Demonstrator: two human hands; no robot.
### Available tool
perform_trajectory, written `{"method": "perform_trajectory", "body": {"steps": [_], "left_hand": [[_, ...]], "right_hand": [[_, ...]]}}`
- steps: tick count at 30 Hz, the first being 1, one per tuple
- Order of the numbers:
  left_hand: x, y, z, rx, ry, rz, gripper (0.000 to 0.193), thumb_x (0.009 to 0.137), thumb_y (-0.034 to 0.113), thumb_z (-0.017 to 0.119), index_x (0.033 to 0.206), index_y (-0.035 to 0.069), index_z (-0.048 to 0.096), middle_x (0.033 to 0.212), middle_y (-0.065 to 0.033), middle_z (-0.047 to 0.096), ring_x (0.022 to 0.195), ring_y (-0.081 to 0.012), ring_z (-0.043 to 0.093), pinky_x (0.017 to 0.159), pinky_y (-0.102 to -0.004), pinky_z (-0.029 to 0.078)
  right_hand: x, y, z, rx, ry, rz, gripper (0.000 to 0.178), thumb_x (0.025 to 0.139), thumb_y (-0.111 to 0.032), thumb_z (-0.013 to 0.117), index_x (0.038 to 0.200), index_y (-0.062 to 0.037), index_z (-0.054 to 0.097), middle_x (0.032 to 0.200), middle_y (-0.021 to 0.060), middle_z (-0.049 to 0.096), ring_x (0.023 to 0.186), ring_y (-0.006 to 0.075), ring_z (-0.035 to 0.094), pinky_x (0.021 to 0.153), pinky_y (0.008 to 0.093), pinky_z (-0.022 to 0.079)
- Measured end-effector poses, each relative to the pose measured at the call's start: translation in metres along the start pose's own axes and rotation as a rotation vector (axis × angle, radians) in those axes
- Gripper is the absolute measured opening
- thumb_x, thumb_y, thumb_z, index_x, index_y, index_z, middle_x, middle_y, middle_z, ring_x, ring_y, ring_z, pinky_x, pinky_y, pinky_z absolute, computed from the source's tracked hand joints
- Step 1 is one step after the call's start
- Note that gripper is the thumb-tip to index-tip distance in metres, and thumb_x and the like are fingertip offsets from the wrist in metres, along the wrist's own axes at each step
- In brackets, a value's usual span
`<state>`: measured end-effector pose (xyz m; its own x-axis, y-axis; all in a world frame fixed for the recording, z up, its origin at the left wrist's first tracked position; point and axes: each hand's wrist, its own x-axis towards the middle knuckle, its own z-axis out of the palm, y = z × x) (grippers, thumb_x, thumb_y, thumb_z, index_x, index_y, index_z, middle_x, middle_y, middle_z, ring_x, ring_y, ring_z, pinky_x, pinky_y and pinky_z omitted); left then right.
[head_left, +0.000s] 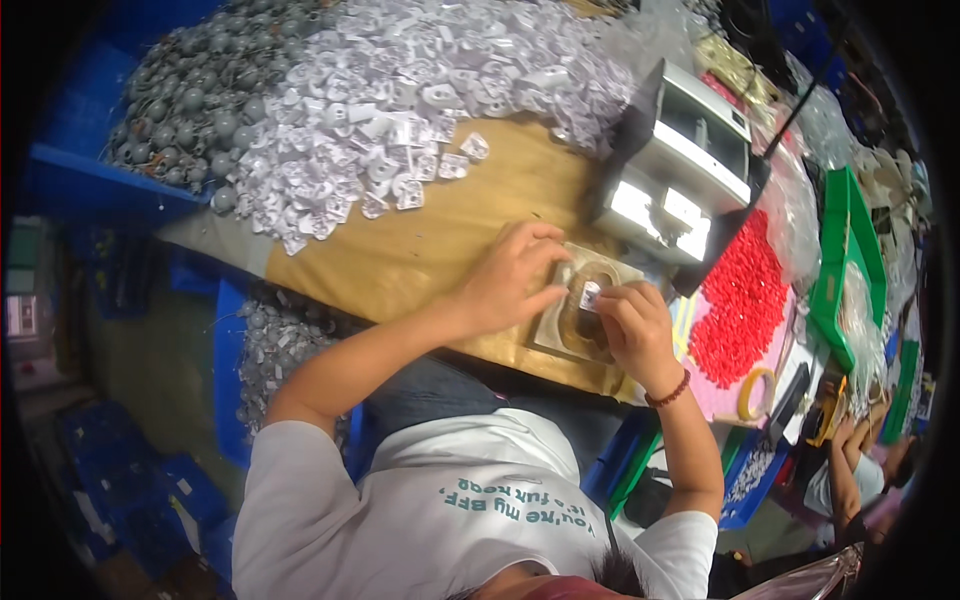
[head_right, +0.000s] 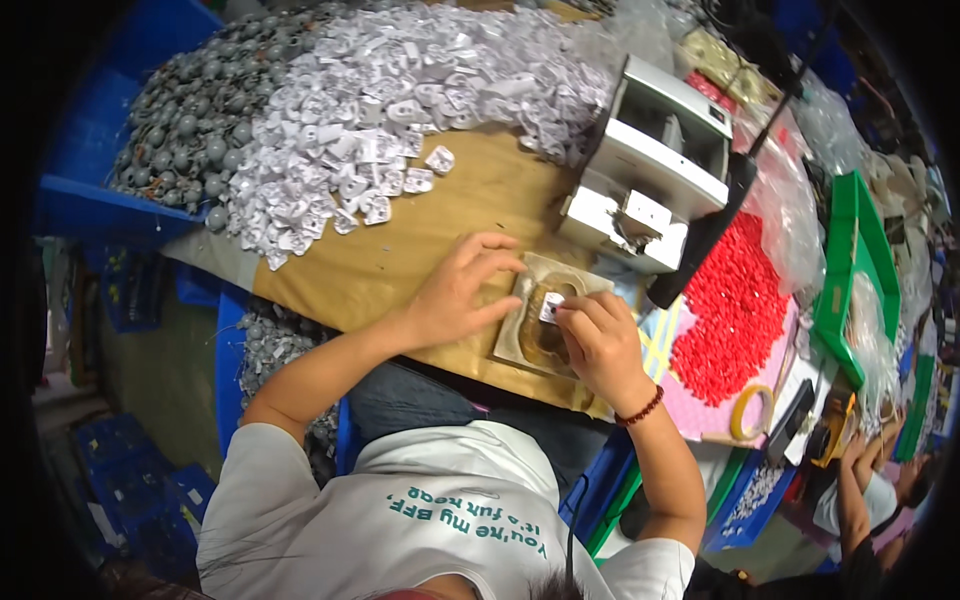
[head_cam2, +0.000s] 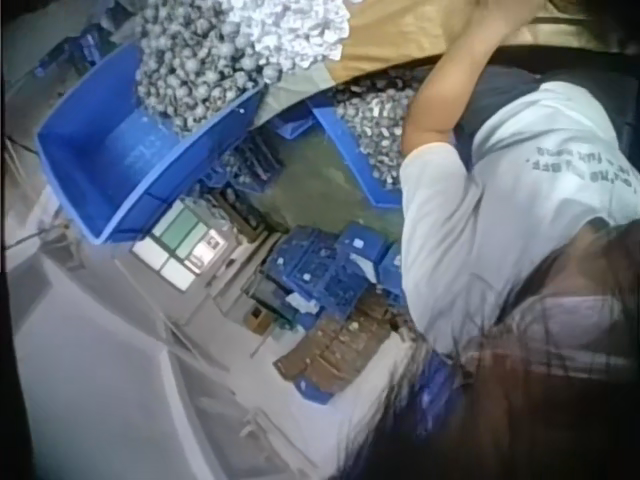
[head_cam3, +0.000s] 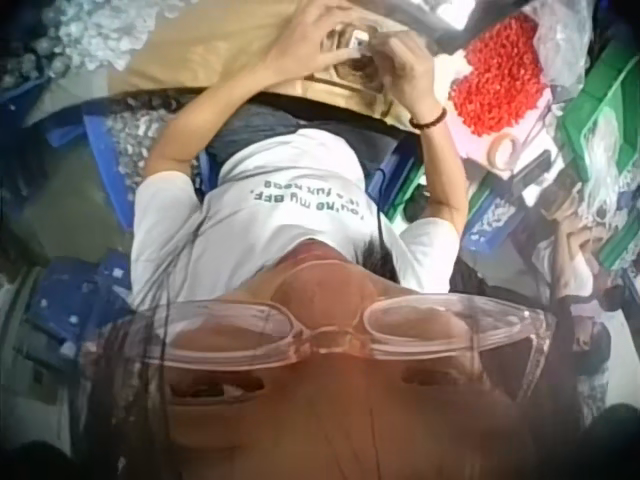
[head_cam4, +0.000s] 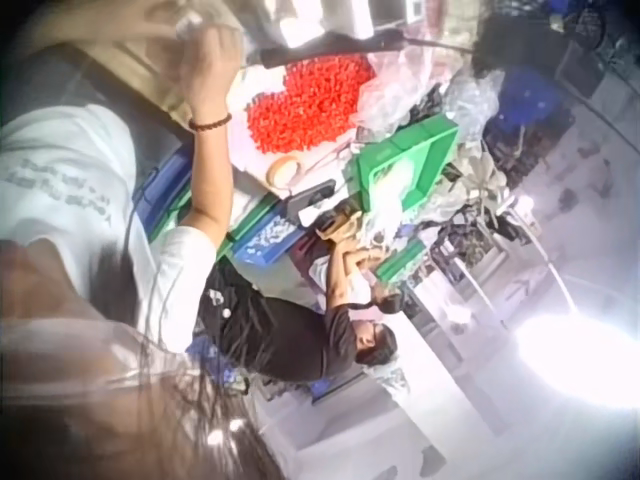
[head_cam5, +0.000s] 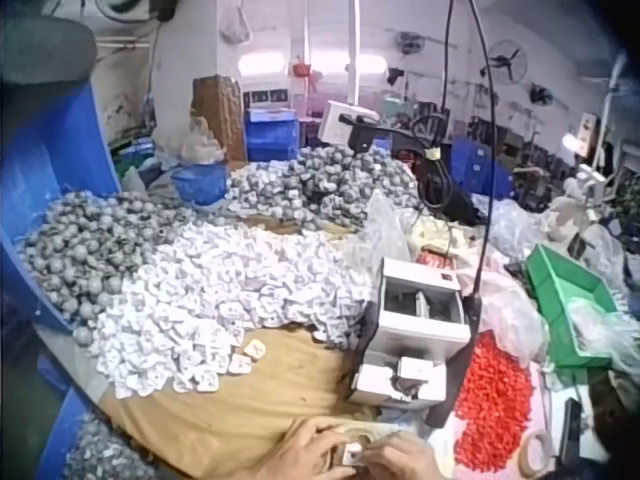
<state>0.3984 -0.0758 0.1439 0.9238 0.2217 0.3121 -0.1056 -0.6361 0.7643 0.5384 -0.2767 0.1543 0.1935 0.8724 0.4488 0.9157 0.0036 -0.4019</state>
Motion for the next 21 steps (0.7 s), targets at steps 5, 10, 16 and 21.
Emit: {"method": "perform_trajectory", "body": {"steps": [5,10,16,21], "left_hand": [[0.023,-0.048,-0.076,0.182,0.094,-0.034,0.023,0.087,0.012,0.07,0.109,0.007,0.065,0.119,-0.0098,0.06,0.11,-0.025,0.06,0.093,-0.0362,0.051],[0.074,-0.086,-0.165,0.224,0.295,-0.161,0.017,0.092,0.014,0.066,0.105,0.004,0.068,0.108,-0.0072,0.066,0.099,-0.0178,0.065,0.084,-0.0294,0.053],[0.165,-0.132,-0.221,0.487,0.355,-0.052,0.021,0.091,0.019,0.065,0.105,0.005,0.07,0.101,-0.009,0.07,0.092,-0.0218,0.068,0.082,-0.0335,0.054],[0.247,-0.205,-0.266,0.804,0.321,-0.011,0.022,0.091,0.02,0.059,0.105,0.007,0.07,0.101,-0.0154,0.068,0.096,-0.0344,0.065,0.085,-0.0418,0.051]], "right_hand": [[-0.002,-0.006,0.002,-0.154,-0.116,-0.04,0.027,0.073,-0.005,0.073,0.099,-0.0057,0.066,0.103,0.0066,0.064,0.093,0.0269,0.059,0.076,0.0387,0.046],[-0.008,-0.013,0.002,-0.174,-0.092,0.039,0.032,0.074,-0.004,0.074,0.105,-0.0053,0.067,0.105,0.0087,0.064,0.095,0.0292,0.059,0.081,0.0403,0.047],[-0.007,-0.003,0.005,-0.003,-0.069,0.158,0.036,0.073,0.002,0.076,0.106,-0.0024,0.065,0.108,0.0129,0.063,0.09,0.0308,0.06,0.076,0.0389,0.05],[-0.012,-0.002,-0.012,0.281,0.071,0.454,0.032,0.081,0.002,0.069,0.112,0.0021,0.059,0.111,0.0179,0.06,0.089,0.0266,0.059,0.081,0.0346,0.048]]}}
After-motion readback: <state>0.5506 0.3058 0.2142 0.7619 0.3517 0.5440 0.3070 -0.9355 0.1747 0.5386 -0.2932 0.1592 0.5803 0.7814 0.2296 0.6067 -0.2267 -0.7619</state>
